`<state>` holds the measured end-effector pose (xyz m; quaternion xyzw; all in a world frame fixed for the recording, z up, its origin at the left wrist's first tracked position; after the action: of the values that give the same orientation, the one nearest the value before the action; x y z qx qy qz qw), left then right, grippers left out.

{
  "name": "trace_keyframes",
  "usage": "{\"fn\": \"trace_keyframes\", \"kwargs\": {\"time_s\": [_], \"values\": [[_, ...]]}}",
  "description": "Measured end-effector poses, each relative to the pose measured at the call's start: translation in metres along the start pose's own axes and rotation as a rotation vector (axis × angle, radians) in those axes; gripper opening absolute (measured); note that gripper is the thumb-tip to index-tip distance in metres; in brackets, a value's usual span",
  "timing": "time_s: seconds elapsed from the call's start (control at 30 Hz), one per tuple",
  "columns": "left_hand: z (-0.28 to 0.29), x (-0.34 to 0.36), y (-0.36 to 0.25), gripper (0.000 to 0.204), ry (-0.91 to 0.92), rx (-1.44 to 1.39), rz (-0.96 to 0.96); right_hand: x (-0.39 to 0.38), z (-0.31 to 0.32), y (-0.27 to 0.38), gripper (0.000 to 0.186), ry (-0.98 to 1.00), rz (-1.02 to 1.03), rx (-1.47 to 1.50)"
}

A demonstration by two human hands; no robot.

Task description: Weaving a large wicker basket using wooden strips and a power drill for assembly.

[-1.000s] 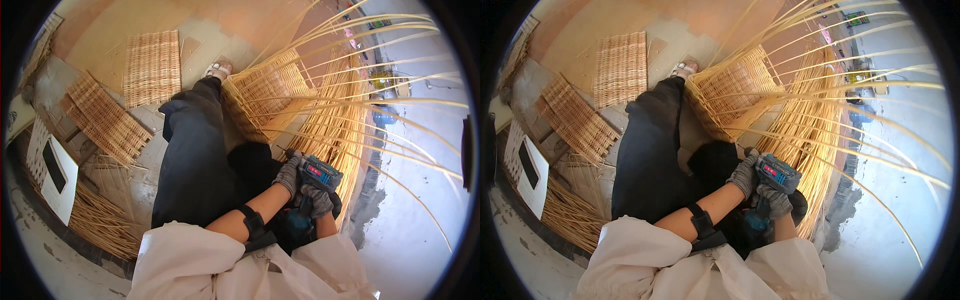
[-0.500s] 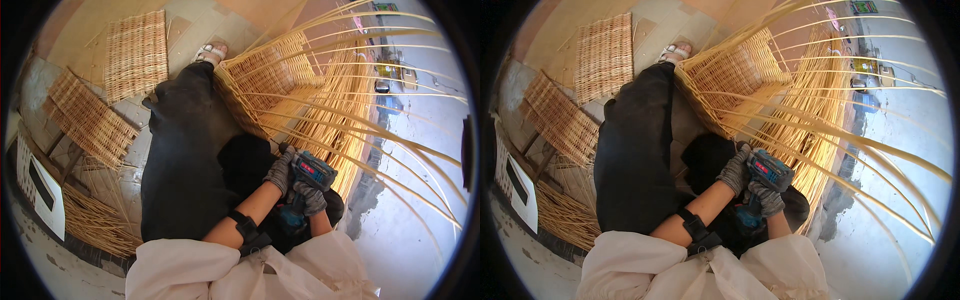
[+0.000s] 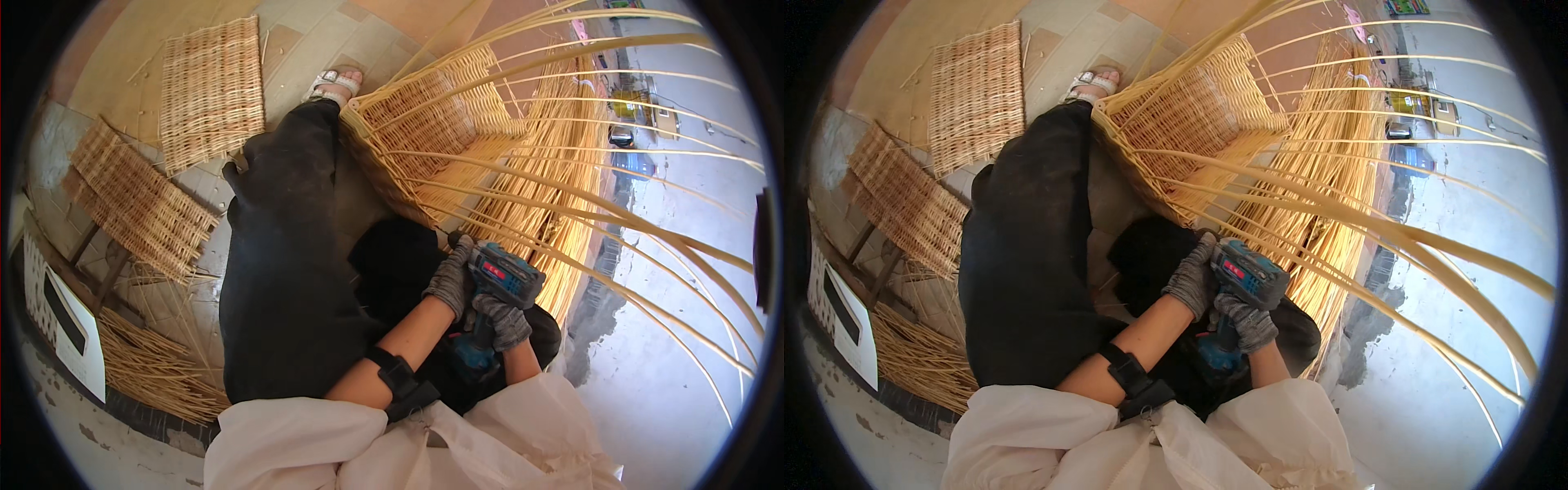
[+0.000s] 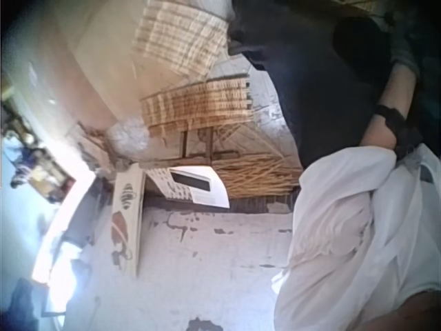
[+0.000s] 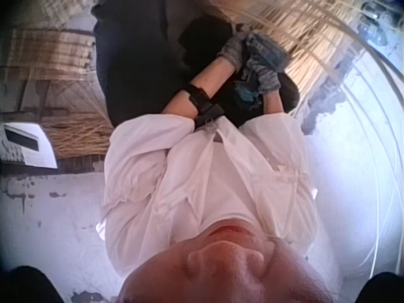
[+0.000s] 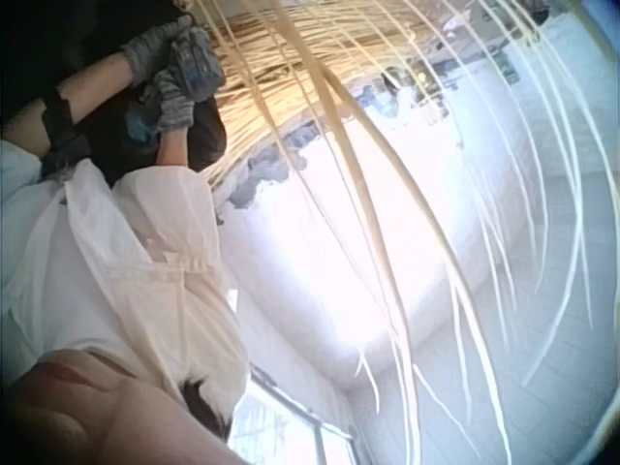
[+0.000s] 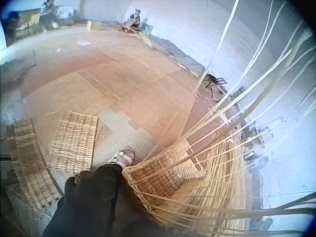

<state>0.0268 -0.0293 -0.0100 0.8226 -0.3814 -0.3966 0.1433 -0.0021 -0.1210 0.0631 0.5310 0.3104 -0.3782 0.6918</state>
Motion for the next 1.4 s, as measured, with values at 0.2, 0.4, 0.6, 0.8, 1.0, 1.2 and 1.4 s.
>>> {"fn": "trace_keyframes", "kwargs": {"time_s": [0.2,0.4,0.6,0.8,1.0,1.2,1.4], "values": [[-0.004,0.007,-0.005,0.052,0.011,-0.004,-0.035,0.001,0.0,0.014,0.035,-0.017,-0.079,0.0],[0.0,0.019,-0.007,0.05,-0.213,0.103,-0.159,0.012,-0.002,0.019,0.03,-0.005,0.077,-0.02],[0.017,0.035,-0.005,0.053,-0.14,0.07,-0.094,0.015,-0.001,0.011,0.034,0.014,0.057,0.007],[0.017,0.035,-0.007,0.044,-0.156,0.022,-0.063,0.025,0.002,-0.002,0.036,0.027,0.081,-0.07],[0.019,0.028,-0.012,0.043,-0.104,0.037,-0.058,0.037,0.007,-0.019,0.039,0.036,0.107,-0.142],[0.02,0.031,-0.014,0.044,-0.151,0.053,-0.062,0.043,0.013,-0.029,0.042,0.036,0.129,-0.185],[0.017,0.028,-0.016,0.045,-0.221,0.053,-0.078,0.052,0.015,-0.034,0.045,0.032,0.144,-0.255]]}}
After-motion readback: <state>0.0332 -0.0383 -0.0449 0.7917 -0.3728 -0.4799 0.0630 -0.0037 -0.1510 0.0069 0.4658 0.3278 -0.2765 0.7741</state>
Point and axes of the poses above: each hand's wrist, its own x-axis towards the middle knuckle, its own z-axis out of the back of the hand, y = z × x, the point moved 2 cm from there along x, towards the middle knuckle, and after that the axes turned 5 degrees about -y, right-handed, at the moved point
